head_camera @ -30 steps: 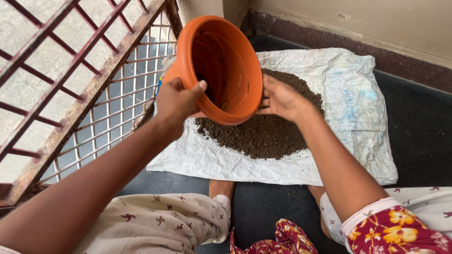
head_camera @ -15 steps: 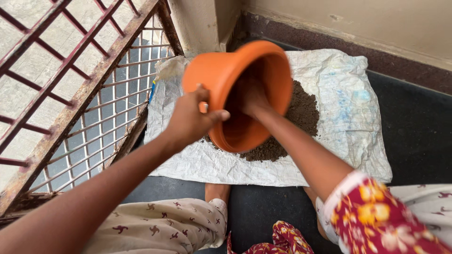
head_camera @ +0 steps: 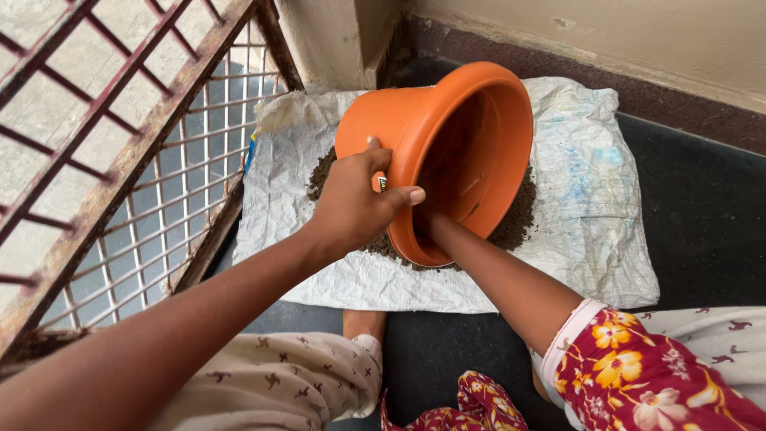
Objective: The person mixes soil by hand on a white plastic sheet and then fills an orange plastic pot with the mixture.
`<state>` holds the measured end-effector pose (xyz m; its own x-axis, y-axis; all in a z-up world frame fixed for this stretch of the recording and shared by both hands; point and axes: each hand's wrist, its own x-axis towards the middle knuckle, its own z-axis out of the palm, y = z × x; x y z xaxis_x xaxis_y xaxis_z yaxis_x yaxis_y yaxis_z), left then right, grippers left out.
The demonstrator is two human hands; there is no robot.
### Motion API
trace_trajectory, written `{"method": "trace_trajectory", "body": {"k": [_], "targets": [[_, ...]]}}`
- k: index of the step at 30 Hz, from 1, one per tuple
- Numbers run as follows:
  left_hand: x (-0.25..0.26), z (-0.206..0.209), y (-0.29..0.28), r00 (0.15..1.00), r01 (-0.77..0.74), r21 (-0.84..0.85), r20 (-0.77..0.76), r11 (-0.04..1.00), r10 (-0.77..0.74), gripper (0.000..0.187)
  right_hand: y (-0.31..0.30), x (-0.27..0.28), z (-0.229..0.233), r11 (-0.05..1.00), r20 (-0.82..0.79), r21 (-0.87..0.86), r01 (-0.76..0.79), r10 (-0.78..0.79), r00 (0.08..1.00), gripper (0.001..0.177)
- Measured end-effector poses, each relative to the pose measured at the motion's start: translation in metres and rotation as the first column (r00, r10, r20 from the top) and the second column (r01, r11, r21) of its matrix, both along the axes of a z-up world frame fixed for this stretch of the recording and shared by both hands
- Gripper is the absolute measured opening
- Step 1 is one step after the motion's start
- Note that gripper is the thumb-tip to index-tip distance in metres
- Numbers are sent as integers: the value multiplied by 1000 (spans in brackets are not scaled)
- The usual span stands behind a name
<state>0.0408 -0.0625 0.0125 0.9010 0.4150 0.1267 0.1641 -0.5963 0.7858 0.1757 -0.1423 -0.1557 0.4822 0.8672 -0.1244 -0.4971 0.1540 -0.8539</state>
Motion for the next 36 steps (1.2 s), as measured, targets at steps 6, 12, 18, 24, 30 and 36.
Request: {"method": "trace_trajectory", "body": {"k": [6, 12, 18, 24, 30, 36], "targets": [[-6, 15, -19, 976, -17, 5, -215, 1000, 18, 42, -9, -31, 12, 994, -397, 73, -79, 102, 912, 57], [-2, 6, -12, 966, 10, -18, -259, 1000, -14, 39, 5, -5, 10, 990, -451, 139, -5, 68, 890, 63], [16, -8, -8, 998, 58, -70, 44, 996, -54, 41, 26, 46, 22, 986, -61, 153, 74, -65, 996, 54], [20, -10, 10, 961, -268, -108, -99, 957, 258, 44, 45, 74, 55, 968, -623, -81, 238, -235, 746, 43], [-4, -33, 62, 919, -393, 62, 23, 917, 393, 40, 16, 101, 50, 943, -826, -44, 329, -219, 520, 32], [-26, -33, 80, 909, -416, 195, 95, 888, 405, 36, -4, 137, 0, 828, -534, -431, 359, -555, 638, 23]]}}
